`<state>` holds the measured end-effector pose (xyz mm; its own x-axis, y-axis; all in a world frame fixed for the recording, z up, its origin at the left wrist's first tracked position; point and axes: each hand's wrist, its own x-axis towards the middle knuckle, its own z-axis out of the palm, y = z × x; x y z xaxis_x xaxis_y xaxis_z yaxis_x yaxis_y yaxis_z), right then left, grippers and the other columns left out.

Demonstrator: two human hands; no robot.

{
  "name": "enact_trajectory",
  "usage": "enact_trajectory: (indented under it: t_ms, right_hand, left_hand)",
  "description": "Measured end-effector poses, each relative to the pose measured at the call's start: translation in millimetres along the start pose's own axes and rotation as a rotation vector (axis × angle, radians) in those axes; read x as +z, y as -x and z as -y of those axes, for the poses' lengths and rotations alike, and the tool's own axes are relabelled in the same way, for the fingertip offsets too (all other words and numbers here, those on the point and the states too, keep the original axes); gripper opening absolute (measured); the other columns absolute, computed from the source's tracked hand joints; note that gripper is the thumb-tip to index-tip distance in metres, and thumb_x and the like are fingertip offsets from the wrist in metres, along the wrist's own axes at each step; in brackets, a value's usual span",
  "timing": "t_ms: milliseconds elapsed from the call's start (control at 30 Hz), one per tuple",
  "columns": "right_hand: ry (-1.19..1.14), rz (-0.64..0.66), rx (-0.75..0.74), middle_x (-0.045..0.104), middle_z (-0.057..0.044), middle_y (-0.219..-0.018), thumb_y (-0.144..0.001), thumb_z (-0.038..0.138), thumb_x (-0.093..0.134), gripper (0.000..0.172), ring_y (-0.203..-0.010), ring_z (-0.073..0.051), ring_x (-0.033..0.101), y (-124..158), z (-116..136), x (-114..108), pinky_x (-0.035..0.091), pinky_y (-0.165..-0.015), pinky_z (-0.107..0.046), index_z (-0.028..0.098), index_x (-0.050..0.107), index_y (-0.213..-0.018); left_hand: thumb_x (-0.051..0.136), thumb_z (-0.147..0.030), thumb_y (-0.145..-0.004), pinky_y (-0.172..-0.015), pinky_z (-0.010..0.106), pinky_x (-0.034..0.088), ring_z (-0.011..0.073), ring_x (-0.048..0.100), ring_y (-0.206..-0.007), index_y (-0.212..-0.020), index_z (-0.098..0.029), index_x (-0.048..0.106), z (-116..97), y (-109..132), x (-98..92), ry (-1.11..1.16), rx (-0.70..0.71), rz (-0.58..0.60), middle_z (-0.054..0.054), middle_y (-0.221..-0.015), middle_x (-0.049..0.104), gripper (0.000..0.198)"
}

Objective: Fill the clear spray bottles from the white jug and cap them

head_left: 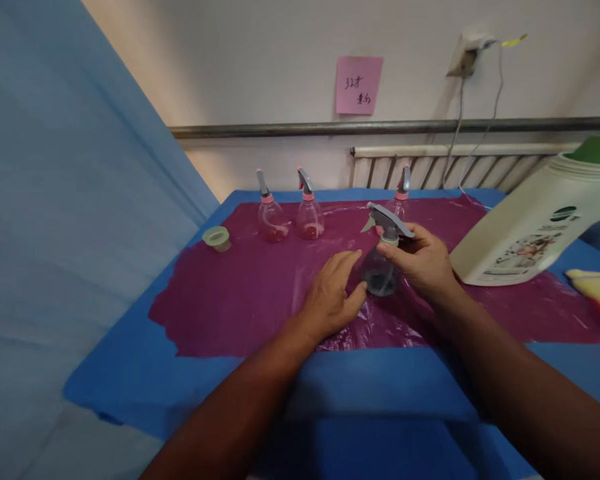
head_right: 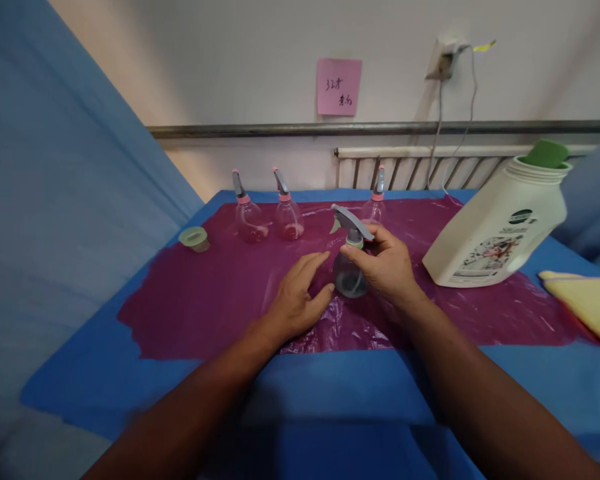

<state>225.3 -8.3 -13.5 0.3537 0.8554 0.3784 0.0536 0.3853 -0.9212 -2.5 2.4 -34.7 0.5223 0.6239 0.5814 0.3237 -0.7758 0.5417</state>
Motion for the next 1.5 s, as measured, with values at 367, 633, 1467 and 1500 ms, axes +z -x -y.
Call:
enact_trajectory:
  t_ms: [367,633,1467,1500]
  right_hand:
    - [0.337,-0.026,-0.196,0.077,-0.003,-0.099,-0.074,0.051,0.095,0.047,-0.088,-0.022,0.067,-95,-3,38,0.059,-0.089,-0.042,0.025,0.07,-0.104]
    - [0.498,-0.089,-0.126,0.08,-0.007,-0.107,-0.078,0.043,0.09,0.044,-0.1,-0.028,0.073,-144,-42,89,0.059,-0.098,-0.046,0.026,0.064,-0.108]
    - [0.519,-0.467,-0.387,0.073,-0.02,-0.147,-0.092,0.043,0.073,0.055,-0.133,-0.036,0.074,-108,-34,-36,0.061,-0.114,-0.063,0.025,0.061,-0.143]
    - [0.519,-0.464,-0.328,0.073,-0.021,-0.147,-0.089,0.043,0.074,0.059,-0.135,-0.037,0.074,-113,-41,-41,0.059,-0.118,-0.064,0.024,0.06,-0.142]
  left_hand:
    - [0.065,-0.019,-0.108,-0.1,0.049,0.067,0.0283,0.079,-0.109,-0.129,-0.019,0.079,4,1,3.3,-0.031,0.092,0.011,0.012,-0.117,0.083,0.025]
    - [0.063,-0.019,-0.109,-0.095,0.047,0.067,0.0276,0.079,-0.103,-0.124,-0.02,0.081,7,2,-2.1,-0.072,0.086,0.025,0.011,-0.112,0.084,0.023]
    - [0.063,-0.018,-0.111,-0.09,0.043,0.065,0.0259,0.079,-0.098,-0.116,-0.02,0.081,5,-1,-5.0,-0.092,0.138,0.027,0.01,-0.108,0.083,0.019]
    - [0.063,-0.018,-0.11,-0.09,0.043,0.065,0.0259,0.079,-0.098,-0.117,-0.02,0.081,6,-2,-5.5,-0.095,0.131,0.024,0.01,-0.108,0.084,0.019]
